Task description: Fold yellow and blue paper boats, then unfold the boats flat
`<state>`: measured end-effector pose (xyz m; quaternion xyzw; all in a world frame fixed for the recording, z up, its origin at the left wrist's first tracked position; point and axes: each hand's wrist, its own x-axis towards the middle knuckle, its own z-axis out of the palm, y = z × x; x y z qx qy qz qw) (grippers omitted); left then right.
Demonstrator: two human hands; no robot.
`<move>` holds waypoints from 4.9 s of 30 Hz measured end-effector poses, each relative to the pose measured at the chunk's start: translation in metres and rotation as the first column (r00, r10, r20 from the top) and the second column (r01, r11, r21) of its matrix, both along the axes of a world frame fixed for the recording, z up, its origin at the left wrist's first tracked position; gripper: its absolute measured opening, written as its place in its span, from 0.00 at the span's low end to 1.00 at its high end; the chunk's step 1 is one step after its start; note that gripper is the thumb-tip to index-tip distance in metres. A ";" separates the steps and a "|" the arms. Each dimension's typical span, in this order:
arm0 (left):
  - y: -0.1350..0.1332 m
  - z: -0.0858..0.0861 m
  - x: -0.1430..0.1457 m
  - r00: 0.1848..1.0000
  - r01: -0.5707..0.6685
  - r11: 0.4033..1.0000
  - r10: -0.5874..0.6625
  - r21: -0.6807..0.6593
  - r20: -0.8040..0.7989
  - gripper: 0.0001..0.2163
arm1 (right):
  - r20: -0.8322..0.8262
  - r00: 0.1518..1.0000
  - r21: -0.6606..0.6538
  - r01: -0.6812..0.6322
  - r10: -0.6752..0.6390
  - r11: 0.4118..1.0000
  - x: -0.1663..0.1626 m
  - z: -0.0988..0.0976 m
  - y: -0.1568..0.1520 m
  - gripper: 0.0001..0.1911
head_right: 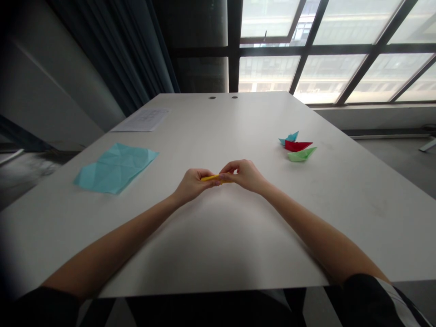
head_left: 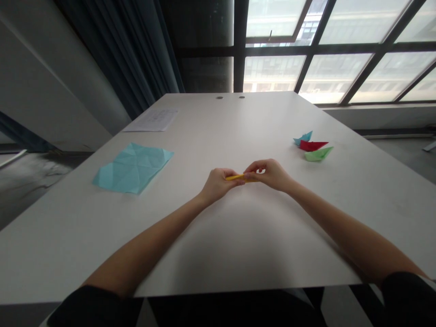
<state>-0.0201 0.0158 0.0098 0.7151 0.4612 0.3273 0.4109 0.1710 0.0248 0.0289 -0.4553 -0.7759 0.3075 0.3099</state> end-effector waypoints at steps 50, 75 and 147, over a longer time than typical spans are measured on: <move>0.023 -0.002 -0.018 0.987 0.006 0.906 0.064 -0.423 0.150 0.21 | 0.128 0.982 0.003 -0.137 0.136 0.991 0.011 0.005 0.002 0.25; 0.012 0.009 -0.014 0.943 0.053 0.999 -0.052 -0.007 -0.329 0.08 | 0.421 0.868 -0.073 -0.255 0.262 0.964 0.014 0.019 -0.001 0.11; 0.004 0.005 -0.002 0.958 0.147 0.989 -0.148 -0.025 -0.245 0.17 | 0.468 0.856 -0.060 -0.217 0.220 0.974 0.013 0.030 -0.003 0.16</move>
